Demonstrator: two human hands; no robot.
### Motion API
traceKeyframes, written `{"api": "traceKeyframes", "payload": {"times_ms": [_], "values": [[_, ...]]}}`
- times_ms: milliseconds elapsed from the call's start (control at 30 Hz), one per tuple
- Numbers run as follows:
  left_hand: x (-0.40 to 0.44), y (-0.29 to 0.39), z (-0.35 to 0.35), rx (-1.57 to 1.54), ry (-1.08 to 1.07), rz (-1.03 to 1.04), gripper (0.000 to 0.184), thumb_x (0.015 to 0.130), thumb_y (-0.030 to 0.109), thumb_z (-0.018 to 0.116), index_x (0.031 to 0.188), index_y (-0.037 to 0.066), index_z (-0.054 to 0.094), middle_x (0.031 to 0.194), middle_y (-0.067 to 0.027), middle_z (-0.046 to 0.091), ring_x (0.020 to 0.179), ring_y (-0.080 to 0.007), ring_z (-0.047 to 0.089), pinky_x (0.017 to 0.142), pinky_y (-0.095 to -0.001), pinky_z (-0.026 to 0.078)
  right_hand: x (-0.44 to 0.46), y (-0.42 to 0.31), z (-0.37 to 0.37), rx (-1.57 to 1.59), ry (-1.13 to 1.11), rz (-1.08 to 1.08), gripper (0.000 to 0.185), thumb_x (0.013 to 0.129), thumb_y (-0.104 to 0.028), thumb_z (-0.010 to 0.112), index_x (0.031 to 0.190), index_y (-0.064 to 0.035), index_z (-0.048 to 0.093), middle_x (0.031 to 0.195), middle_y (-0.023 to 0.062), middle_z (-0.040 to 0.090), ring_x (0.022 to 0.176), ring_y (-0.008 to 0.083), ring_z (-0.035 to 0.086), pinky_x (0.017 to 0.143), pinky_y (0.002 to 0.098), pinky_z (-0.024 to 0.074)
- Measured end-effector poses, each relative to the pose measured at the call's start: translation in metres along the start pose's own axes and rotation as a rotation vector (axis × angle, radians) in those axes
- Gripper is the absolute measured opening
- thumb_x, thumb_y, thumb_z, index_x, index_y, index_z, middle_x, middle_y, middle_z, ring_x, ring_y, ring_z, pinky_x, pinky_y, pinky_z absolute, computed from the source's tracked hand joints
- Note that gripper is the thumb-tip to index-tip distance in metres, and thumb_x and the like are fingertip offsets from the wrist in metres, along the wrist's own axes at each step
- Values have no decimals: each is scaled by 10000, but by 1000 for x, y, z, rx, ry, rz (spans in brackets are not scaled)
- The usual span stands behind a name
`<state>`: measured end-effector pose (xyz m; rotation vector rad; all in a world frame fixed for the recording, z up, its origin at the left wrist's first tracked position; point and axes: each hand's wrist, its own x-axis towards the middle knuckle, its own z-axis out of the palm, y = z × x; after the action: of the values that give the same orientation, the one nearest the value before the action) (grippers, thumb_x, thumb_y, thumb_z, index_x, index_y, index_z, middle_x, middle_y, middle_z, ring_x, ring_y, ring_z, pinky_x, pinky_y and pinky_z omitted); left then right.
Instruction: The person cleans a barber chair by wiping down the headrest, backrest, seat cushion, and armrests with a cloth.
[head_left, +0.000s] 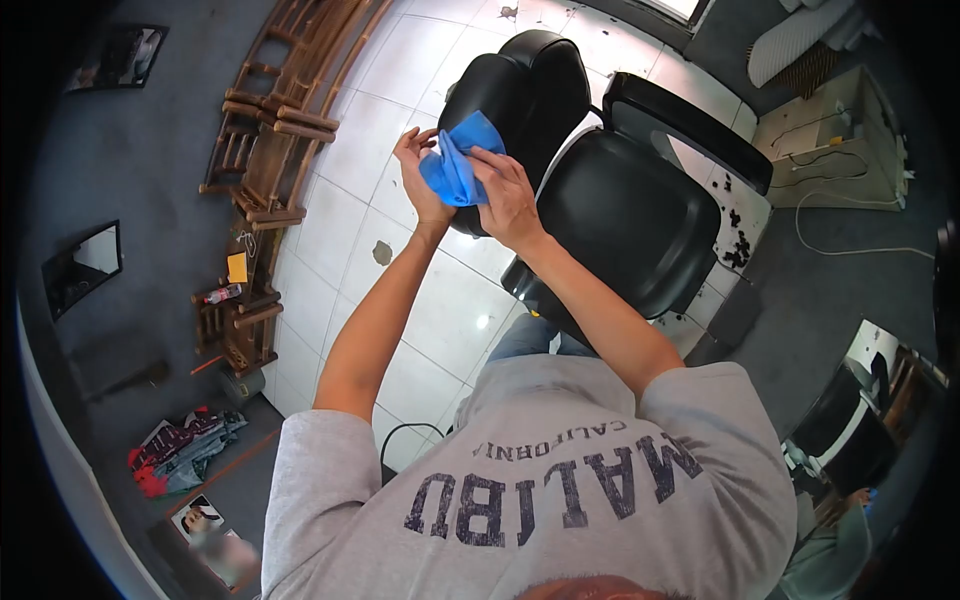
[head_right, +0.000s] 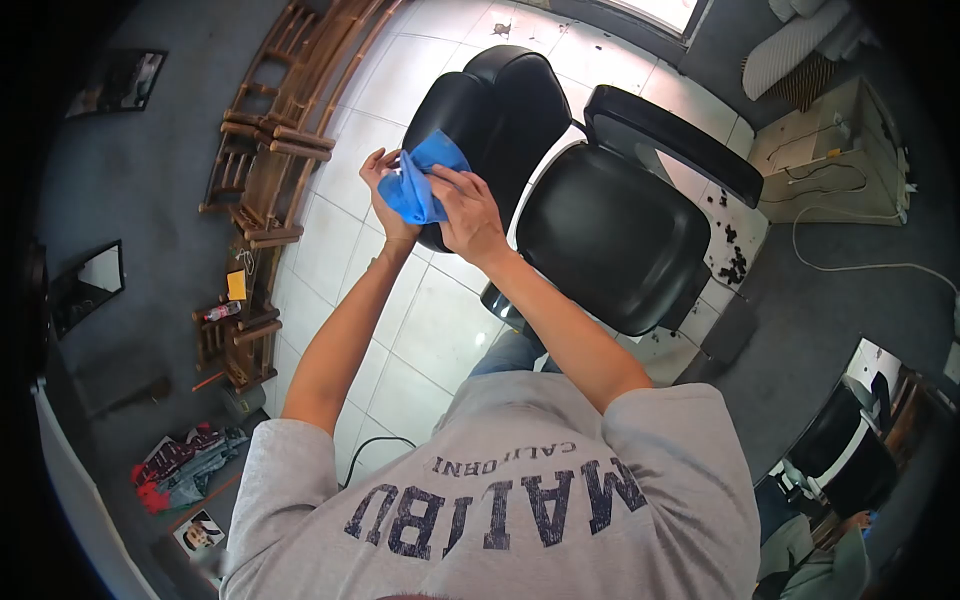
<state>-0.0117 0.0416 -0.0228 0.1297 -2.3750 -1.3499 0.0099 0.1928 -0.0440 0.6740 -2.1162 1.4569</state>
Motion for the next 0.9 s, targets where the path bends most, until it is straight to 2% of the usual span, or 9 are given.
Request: {"api": "traceKeyframes", "payload": {"times_ms": [200, 267, 300, 433, 467, 567, 633, 733, 900], "values": [[2, 13, 1, 186, 74, 154, 452, 1098, 301, 321, 1379, -36, 433, 1225, -220, 667, 1103, -338, 655, 1011, -427, 481, -42, 10, -9, -208, 62, 380, 373, 899, -105, 683, 1263, -57, 621, 1124, 177, 694, 1112, 388, 648, 1017, 505, 460], [-1, 11, 0, 183, 73, 138, 453, 1099, 308, 318, 1368, -33, 446, 1232, -219, 665, 1110, -334, 655, 1009, -426, 482, -98, 62, -20, -270, -73, 750, 354, 956, -169, 633, 1289, -49, 622, 1035, 228, 729, 935, 478, 696, 838, 561, 542], [0, 10, 0, 181, 72, 139, 453, 1099, 311, 316, 1363, -31, 452, 1235, -219, 664, 1114, -332, 654, 1009, -425, 482, -119, 69, -37, -232, -95, 939, 366, 980, -190, 591, 1318, -52, 620, 1118, 250, 731, 982, 501, 694, 847, 551, 556], [-7, 5, -1, 195, 77, 137, 451, 1102, 318, 316, 1340, -31, 474, 1210, -217, 666, 1099, -331, 661, 998, -426, 487, -156, 63, -71, 122, 154, 1088, 427, 1037, -354, 635, 1339, -53, 615, 1144, 186, 742, 1062, 338, 729, 955, 423, 537], [-6, 9, -1, 184, 78, 130, 451, 1102, 319, 317, 1337, -31, 477, 1206, -216, 667, 1096, -331, 662, 995, -426, 488, -137, 44, -70, 201, 158, 1081, 460, 1028, -382, 682, 1340, -51, 612, 1126, 148, 736, 1060, 248, 710, 968, 383, 520], [0, 8, 2, 172, 83, 135, 448, 1102, 320, 325, 1336, -31, 478, 1203, -208, 670, 1086, -326, 668, 982, -425, 495, -70, 6, -59, 251, 80, 901, 415, 1005, -293, 724, 1329, -55, 619, 1177, 151, 727, 1081, 246, 708, 971, 375, 522], [0, 6, 2, 169, 89, 133, 447, 1106, 329, 333, 1336, -25, 479, 1202, -203, 672, 1088, -321, 668, 978, -423, 497, -26, -6, -46, 257, 61, 586, 383, 965, -225, 743, 1307, -81, 648, 1071, 131, 720, 1009, 279, 722, 895, 380, 544], [-1, 7, 0, 168, 88, 123, 434, 1113, 338, 357, 1338, -12, 482, 1200, -197, 676, 1084, -317, 670, 961, -422, 504, 39, -24, -42, -120, -181, 91, 374, 887, -168, 743, 1256, -130, 696, 842, 78, 635, 814, 283, 705, 690, 408, 543], [1, 5, 2, 133, 109, 81, 400, 1109, 304, 387, 1327, -8, 509, 1184, -175, 693, 1067, -318, 664, 953, -429, 496, 41, -23, -35, -328, -433, 200, 379, 970, -285, 678, 1330, -169, 673, 879, 86, 691, 757, 343, 721, 690, 468, 587]]}}
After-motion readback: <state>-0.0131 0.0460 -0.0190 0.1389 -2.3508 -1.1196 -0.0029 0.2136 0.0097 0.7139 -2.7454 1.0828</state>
